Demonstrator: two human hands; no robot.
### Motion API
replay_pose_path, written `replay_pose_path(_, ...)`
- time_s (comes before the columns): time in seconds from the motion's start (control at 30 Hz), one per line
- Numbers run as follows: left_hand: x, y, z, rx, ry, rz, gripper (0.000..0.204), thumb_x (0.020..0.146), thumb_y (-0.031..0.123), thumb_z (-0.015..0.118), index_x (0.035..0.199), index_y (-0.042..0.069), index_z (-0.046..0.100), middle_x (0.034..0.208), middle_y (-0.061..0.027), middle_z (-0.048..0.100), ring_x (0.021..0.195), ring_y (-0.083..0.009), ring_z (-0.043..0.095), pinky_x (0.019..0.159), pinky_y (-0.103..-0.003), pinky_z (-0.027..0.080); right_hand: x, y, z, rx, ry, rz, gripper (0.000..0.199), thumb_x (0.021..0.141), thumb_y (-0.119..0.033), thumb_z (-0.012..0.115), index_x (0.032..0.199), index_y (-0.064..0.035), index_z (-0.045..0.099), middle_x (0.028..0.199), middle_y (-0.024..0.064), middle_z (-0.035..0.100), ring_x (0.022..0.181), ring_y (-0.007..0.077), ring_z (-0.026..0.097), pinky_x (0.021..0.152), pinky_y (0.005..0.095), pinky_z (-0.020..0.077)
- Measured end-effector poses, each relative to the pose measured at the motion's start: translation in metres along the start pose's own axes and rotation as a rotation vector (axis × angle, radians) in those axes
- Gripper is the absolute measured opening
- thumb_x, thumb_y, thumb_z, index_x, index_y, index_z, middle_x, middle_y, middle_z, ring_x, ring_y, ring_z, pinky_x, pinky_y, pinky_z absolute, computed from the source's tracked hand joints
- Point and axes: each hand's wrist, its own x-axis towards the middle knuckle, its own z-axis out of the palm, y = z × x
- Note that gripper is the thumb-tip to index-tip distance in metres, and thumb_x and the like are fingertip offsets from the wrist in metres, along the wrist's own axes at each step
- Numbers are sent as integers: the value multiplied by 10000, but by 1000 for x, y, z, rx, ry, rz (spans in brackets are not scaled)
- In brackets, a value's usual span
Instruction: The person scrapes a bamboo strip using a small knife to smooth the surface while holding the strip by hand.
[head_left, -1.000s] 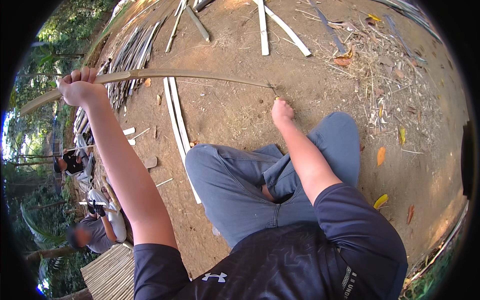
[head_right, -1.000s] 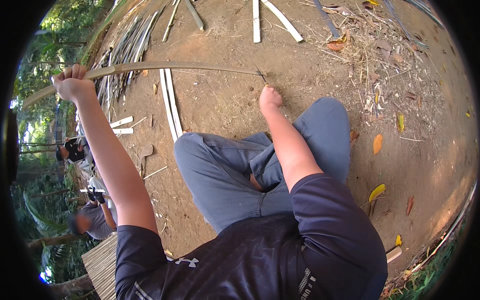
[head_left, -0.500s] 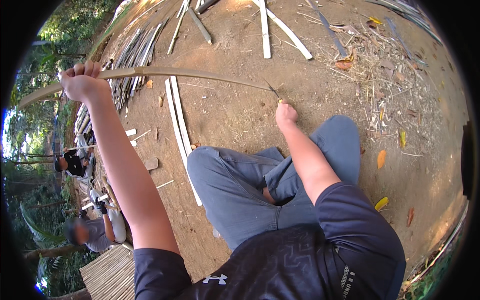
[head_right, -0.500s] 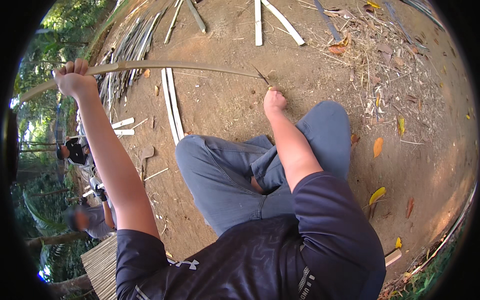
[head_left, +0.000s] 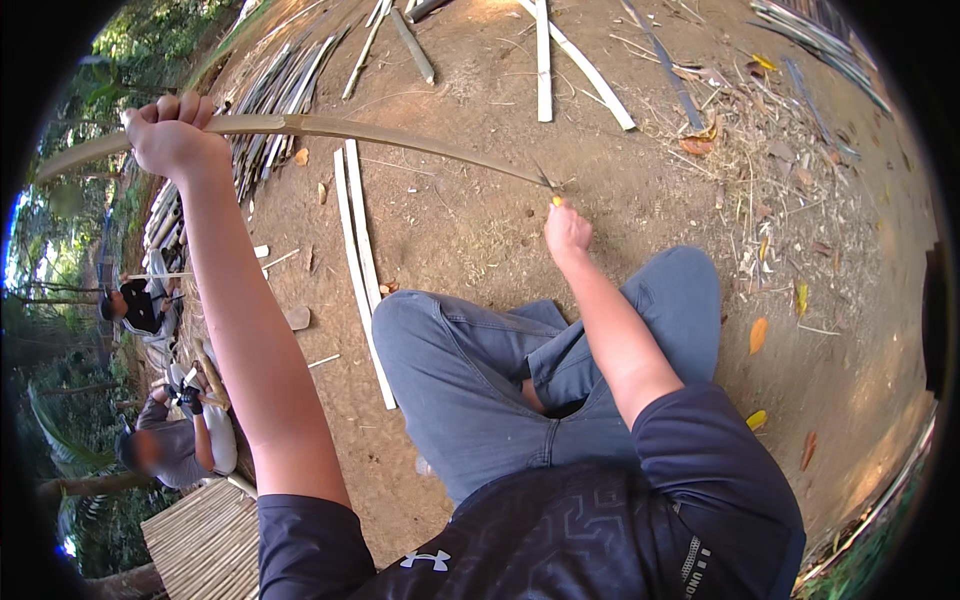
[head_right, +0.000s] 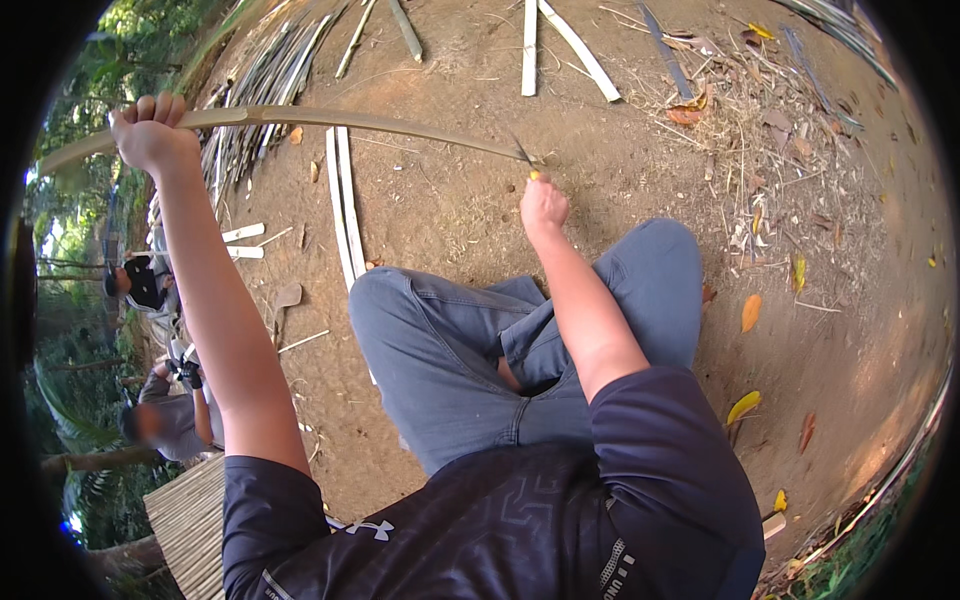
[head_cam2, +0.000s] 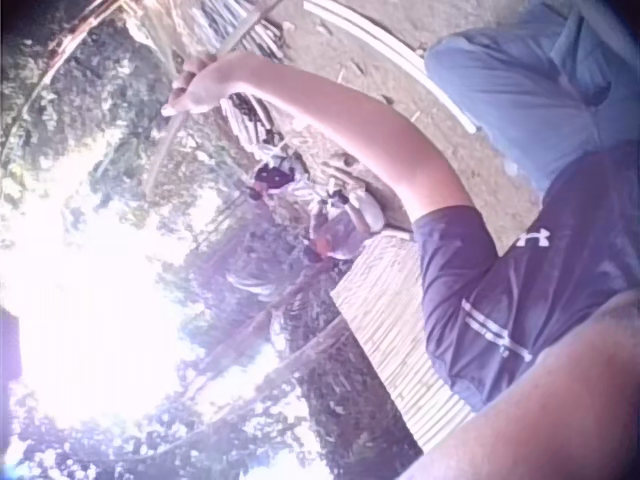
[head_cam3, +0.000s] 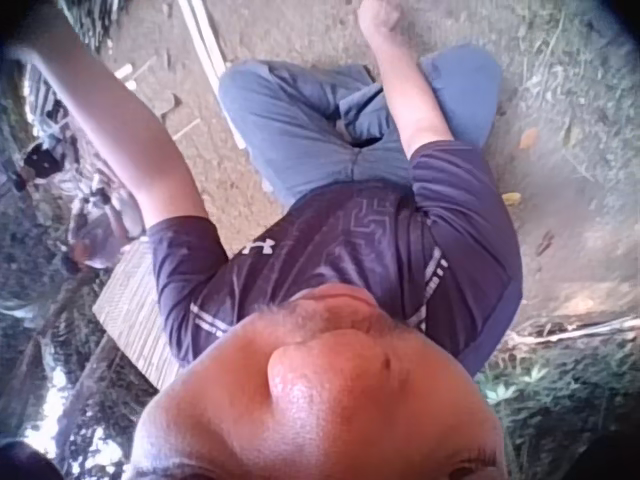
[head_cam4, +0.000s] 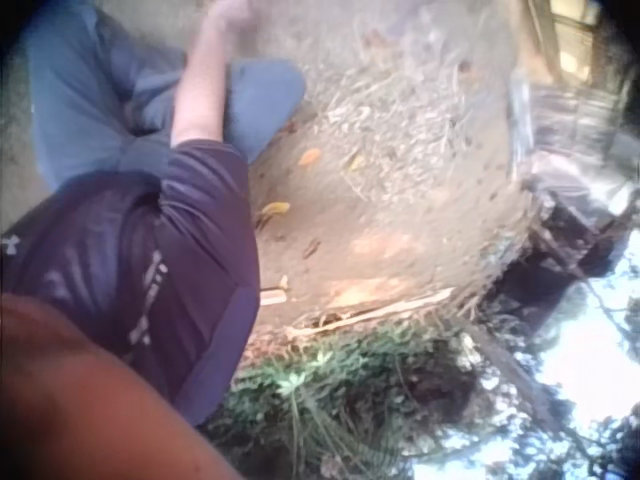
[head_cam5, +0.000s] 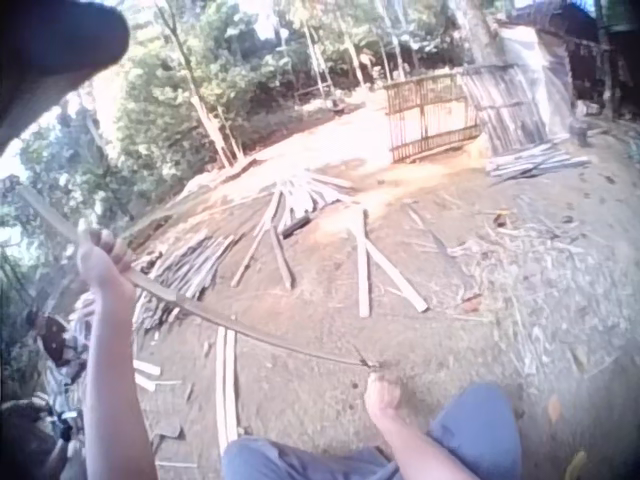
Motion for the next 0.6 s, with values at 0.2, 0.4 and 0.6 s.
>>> replay_pose_path(0.2,11,-1,34,-44,-61,13,288,1061,269,308,835,91,296,638,7,261,506,-112,203,453,-296,191,43,47,18,-81,120,12,371,1028,-364,431,1182,-38,520,998,157,705,841,306,731,687,422,592)
replay_pose_path(0.4,95,-47,28,-451,-408,-160,341,1009,309,446,728,155,331,563,41,271,417,-92,235,393,-279,190,61,72,16,-94,133,98,330,1025,-365,446,1156,-67,500,987,188,696,768,367,711,620,464,580)
replay_pose_path(0.6,33,-24,86,-98,-46,101,374,1006,368,464,722,127,428,557,5,400,385,-129,372,362,-308,297,7,8,-14,7,212,-78,374,1016,-363,463,1155,-20,515,977,201,707,886,378,698,750,506,556)
